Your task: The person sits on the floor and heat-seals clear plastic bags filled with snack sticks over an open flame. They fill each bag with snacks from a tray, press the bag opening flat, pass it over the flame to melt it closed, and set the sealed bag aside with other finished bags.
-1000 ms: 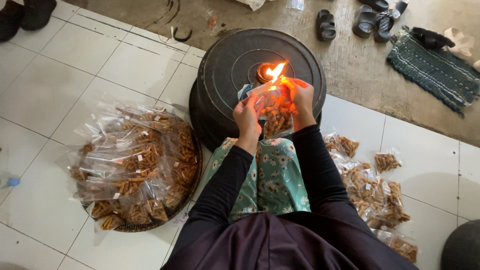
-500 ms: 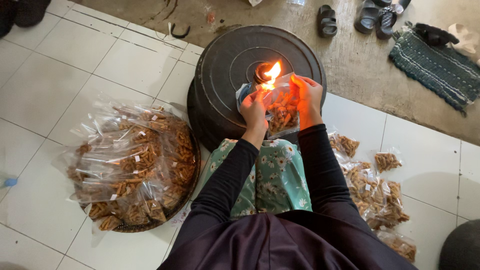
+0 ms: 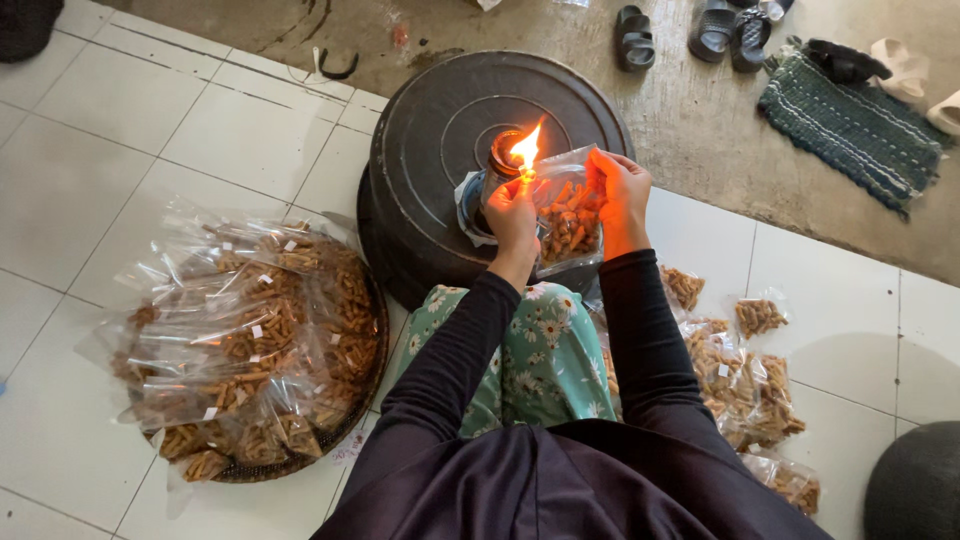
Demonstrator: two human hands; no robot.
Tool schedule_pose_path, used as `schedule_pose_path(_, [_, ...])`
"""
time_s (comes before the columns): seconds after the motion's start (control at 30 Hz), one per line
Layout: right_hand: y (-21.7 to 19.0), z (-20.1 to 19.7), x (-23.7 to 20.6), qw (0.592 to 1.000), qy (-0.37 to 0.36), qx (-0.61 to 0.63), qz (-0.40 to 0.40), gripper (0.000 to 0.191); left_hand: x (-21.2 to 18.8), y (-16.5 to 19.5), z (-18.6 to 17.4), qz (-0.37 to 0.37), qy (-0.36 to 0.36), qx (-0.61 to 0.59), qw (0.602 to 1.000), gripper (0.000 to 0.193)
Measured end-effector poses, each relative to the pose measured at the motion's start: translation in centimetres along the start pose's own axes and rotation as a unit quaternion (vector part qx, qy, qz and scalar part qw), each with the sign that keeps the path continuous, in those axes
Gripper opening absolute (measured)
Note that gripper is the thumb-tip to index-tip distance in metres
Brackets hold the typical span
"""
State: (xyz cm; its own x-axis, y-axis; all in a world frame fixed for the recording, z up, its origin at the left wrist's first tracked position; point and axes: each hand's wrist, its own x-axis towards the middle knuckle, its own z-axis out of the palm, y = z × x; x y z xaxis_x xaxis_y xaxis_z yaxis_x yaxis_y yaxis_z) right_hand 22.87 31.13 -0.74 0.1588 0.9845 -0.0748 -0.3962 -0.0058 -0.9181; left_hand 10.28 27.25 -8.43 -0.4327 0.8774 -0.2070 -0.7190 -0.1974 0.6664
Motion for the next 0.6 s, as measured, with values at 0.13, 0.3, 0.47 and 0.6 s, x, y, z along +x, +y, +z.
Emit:
schedule_pose_path(0.13, [-0.3,-0.5,0.1,1.000,0.005,0.010,0.007,0.010,0.0,-0.4,0.7,-0.006,0.005,0.010,1.000,0.005])
schedule_pose_path(0.3, [-0.6,-1.1,0.3,0.999,0.019,0.020,0.017,0.009,0.1,-0.8,1.1,-0.009,-0.011,-0.005,1.000,0.008])
schedule_pose_path(0.47, [-0.5,-1.4,0.6,0.999,0.028,0.022,0.013,0.010,0.0,-0.8,1.5,-0.005,-0.015,0.007,1.000,0.010])
schedule_pose_path(0.6, [-0.3,-1.4,0.4,0.999,0.028,0.025,0.009,0.010,-0.4,-0.6,1.1,-0.023,-0.017,-0.007,1.000,0.012])
